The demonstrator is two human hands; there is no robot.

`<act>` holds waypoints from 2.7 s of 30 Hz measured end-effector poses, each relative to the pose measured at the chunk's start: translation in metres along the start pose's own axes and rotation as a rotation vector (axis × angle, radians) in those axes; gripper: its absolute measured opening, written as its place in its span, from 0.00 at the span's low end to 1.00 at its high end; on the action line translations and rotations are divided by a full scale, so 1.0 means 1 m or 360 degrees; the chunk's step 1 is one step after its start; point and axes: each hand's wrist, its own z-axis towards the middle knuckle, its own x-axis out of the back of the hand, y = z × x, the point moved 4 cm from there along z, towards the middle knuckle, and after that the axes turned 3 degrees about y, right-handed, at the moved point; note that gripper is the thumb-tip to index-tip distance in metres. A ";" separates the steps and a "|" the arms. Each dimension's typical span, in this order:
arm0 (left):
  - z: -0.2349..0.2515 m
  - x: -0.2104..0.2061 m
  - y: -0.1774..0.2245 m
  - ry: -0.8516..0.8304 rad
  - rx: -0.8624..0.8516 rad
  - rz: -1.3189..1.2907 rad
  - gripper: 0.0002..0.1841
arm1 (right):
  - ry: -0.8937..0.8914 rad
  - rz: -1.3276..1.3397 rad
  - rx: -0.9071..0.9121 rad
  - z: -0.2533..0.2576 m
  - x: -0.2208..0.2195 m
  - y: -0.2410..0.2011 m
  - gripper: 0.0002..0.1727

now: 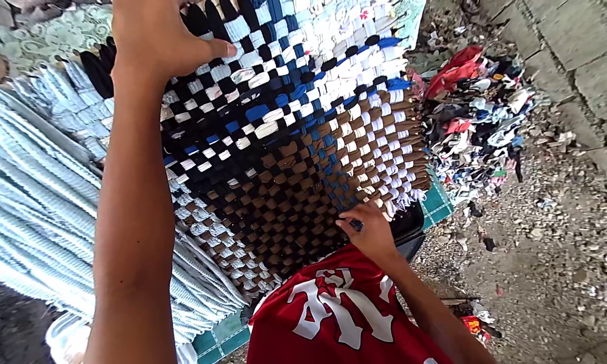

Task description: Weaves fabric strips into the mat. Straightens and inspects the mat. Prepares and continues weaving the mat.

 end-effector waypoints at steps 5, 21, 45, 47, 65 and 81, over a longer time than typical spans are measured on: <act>0.003 -0.002 -0.006 -0.0006 -0.0083 0.0032 0.45 | -0.0006 -0.0076 -0.0096 0.013 -0.003 0.008 0.09; 0.003 0.004 0.001 -0.0040 -0.0091 0.0250 0.53 | 0.0219 0.0177 -0.0229 0.012 0.048 0.035 0.10; -0.011 0.000 -0.001 0.0298 0.0178 0.0373 0.50 | 0.0138 0.0409 0.0416 0.075 -0.010 -0.005 0.22; -0.009 -0.001 -0.003 0.0306 0.0182 0.0380 0.49 | 0.0095 0.0725 0.0420 0.074 0.003 0.010 0.18; -0.009 -0.002 -0.002 0.0313 0.0218 0.0405 0.50 | 0.0255 0.0128 0.0165 0.083 -0.030 -0.020 0.31; -0.007 -0.006 -0.007 0.0485 0.0035 0.0477 0.48 | 0.0369 -0.0198 0.0154 0.105 -0.027 -0.051 0.30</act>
